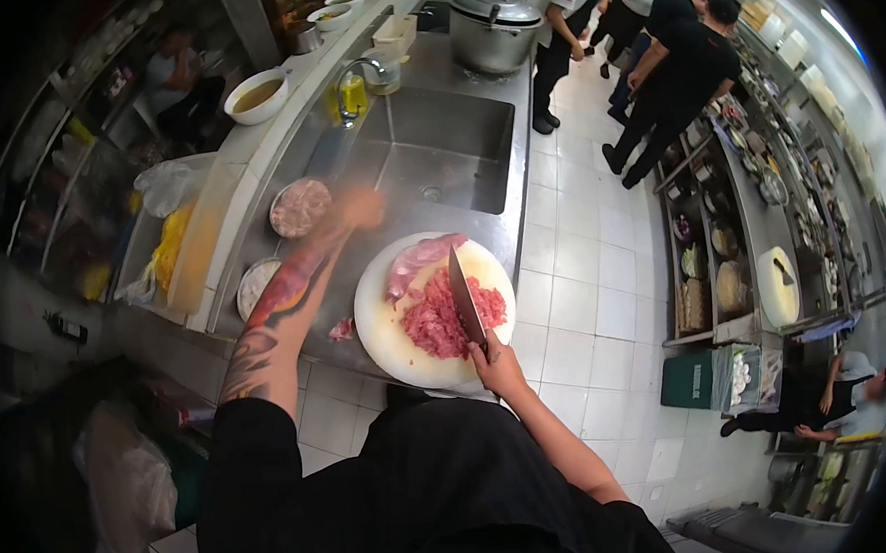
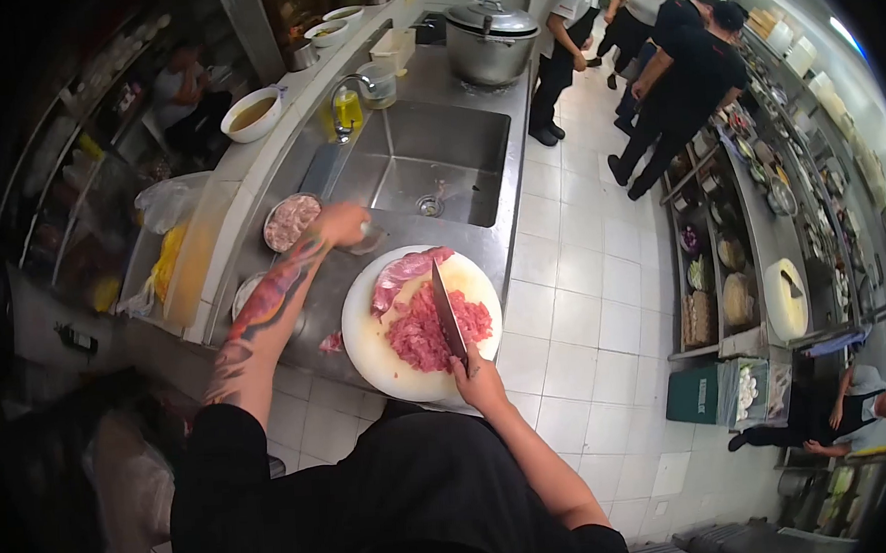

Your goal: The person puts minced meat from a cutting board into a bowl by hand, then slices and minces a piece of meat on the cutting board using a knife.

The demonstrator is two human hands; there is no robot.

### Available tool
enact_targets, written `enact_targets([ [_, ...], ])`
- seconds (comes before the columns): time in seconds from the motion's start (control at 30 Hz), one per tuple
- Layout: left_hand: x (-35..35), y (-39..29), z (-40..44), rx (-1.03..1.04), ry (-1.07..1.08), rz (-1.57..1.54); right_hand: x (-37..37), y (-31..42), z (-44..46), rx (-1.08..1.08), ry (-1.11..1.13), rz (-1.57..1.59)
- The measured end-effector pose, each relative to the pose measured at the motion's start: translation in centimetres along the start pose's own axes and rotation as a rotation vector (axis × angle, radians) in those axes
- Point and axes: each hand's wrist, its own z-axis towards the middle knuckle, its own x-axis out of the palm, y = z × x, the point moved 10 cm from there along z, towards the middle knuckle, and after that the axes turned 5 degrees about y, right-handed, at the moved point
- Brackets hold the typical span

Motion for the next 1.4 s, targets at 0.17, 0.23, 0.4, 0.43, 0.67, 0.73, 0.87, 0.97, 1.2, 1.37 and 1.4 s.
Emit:
enact_targets([
  [0.17, 8.0, 0.8, -7.2, -0.142, -0.135, -0.128, -0.9, 0.7, -0.2, -0.075, 0.005, 0.048],
  [0.23, 9.4, 1.2, -10.1, -0.098, -0.379, -0.292, -2.2, 3.1, -0.9, -0.061, 0.012, 0.023],
  [0.4, 9.5, -1.2, -14.0, -0.022, -0.636, -0.228, -3.6, 6.7, -1.9, -0.166, -0.072, 0.039],
  [0.43, 9.3, -1.4, -14.2, -0.035, -0.641, -0.209, -2.2, 5.5, -1.2, -0.137, -0.024, -0.125],
  [0.67, 10.2, 1.5, -9.9, -0.099, -0.426, -0.354, -2.9, 9.5, -1.3, -0.240, 0.036, -0.276],
  [0.73, 10.0, 0.7, -9.4, -0.048, -0.389, -0.250, -3.1, 10.6, -2.1, -0.298, -0.029, -0.198],
  [0.87, 8.0, -0.9, -12.0, 0.000, -0.602, -0.378, 0.6, 5.3, -0.7, -0.216, 0.049, -0.396],
  [0.97, 10.1, 0.8, -18.4, -0.326, -0.836, -0.678, -1.2, 4.6, -0.7, -0.293, -0.037, -0.117],
  [1.2, 12.0, -20.1, -22.4, 0.045, -0.339, -0.755, -7.1, -3.6, -2.6, 0.161, -0.075, 0.653],
  [1.37, 11.8, -22.0, -19.0, 0.024, -0.413, -0.610, -6.8, -11.0, -4.0, 0.273, 0.018, 0.765],
  [1.4, 11.4, -21.8, -18.3, 0.027, -0.504, -0.602, -6.3, -12.0, -4.1, 0.306, 0.039, 0.777],
])
